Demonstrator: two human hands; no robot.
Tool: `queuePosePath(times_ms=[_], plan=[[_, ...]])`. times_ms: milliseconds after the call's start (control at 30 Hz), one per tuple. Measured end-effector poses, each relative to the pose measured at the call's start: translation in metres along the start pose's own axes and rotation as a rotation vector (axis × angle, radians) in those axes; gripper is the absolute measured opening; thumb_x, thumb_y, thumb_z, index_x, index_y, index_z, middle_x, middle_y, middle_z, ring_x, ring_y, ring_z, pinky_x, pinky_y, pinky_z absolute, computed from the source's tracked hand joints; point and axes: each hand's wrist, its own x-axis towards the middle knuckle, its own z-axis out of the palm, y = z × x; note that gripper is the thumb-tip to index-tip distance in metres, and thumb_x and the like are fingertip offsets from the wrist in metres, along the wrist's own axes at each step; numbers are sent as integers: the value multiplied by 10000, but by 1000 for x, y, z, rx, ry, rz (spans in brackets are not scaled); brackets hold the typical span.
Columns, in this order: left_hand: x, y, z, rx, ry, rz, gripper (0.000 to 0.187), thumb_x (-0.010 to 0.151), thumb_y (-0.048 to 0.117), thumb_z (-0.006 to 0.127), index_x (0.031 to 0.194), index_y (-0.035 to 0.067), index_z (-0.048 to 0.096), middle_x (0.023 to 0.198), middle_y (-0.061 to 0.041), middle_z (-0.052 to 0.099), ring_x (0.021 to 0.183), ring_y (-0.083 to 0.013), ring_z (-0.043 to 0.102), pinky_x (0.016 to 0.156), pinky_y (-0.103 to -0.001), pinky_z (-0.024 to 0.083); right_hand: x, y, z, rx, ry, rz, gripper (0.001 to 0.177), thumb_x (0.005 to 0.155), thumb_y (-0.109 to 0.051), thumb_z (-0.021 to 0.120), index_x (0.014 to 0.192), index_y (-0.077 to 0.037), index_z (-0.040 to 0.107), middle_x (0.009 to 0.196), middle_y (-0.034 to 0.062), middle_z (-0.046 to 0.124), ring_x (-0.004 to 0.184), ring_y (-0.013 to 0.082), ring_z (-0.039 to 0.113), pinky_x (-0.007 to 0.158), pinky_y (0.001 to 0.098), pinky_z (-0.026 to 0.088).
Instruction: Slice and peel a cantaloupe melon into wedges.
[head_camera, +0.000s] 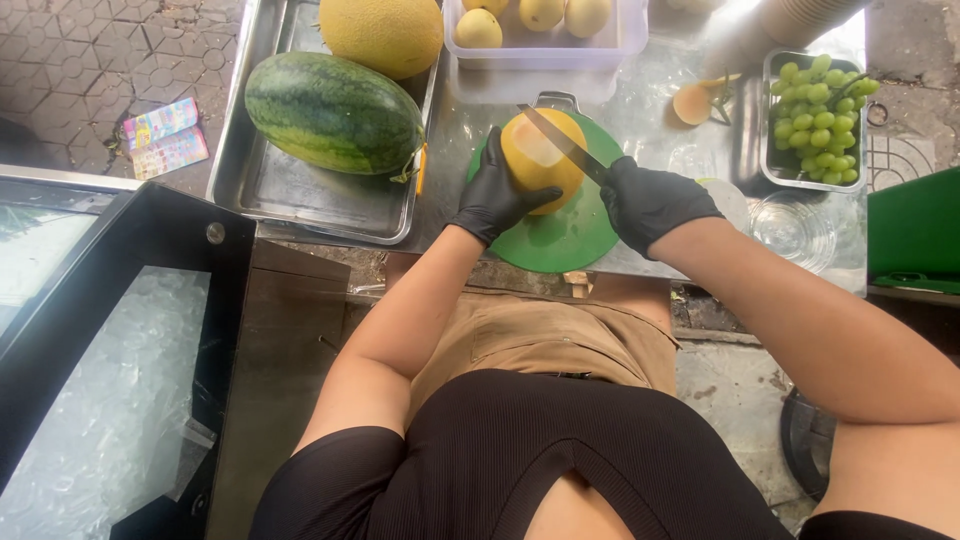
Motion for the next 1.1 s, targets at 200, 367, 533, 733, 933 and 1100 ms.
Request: queuePosePath(times_ms=[200, 367, 533, 733, 933, 1100], plan=[[1, 15, -9, 71, -82, -112, 1409, 613, 595, 920, 1550, -52, 89, 1539, -258, 379, 1338, -374, 533, 1048, -402, 492, 12, -3, 8, -56, -20, -7, 348, 1009, -305, 479, 1222, -31, 509, 897, 276, 708, 844, 478, 690, 772, 565, 533], [1, 9, -6, 100, -82, -114, 1437, 593, 574, 938, 1547, -56, 68, 1522, -264, 388, 1318, -379, 541, 1033, -403, 501, 25, -7, 17, -49, -33, -8, 339, 1048, -309, 442, 1209, -21, 516, 924, 264, 715, 873, 473, 692, 794, 562, 538], [3, 3, -4, 138, -83, -89, 1323, 624, 543, 944, 1543, -11, 170, 1523, -245, 425, 1322, -381, 556, 1033, -410, 512, 38, -15, 12, -93, -127, -5, 341, 1030, -284, 444, 1229, -15, 509, 989, 235, 728, 922, 441, 711, 817, 541, 553], [1, 6, -5, 128, -34, -72, 1376, 593, 537, 955, 1525, -49, 130, 1494, -267, 402, 1293, -394, 541, 1012, -415, 506, 46, -19, 9, -129, -169, -8, 364, 1039, -278, 465, 1271, -10, 552, 1080, 234, 732, 989, 414, 725, 863, 511, 560], [-2, 4, -7, 192, 1, 81, 1224, 660, 514, 966, 1487, -16, 236, 1468, -278, 416, 1296, -409, 534, 1051, -418, 494, 82, 17, 100, -195, -257, -31, 349, 954, -190, 536, 1279, -115, 638, 1215, 182, 716, 1098, 372, 709, 924, 482, 569], [-5, 3, -10, 77, 5, 124, 1107, 664, 471, 953, 1487, 54, 342, 1449, -214, 500, 1338, -377, 534, 1118, -422, 474, 80, 55, 209, 75, -182, 72, 332, 1050, -292, 424, 1235, -31, 511, 1144, 275, 708, 1051, 454, 695, 913, 550, 527]])
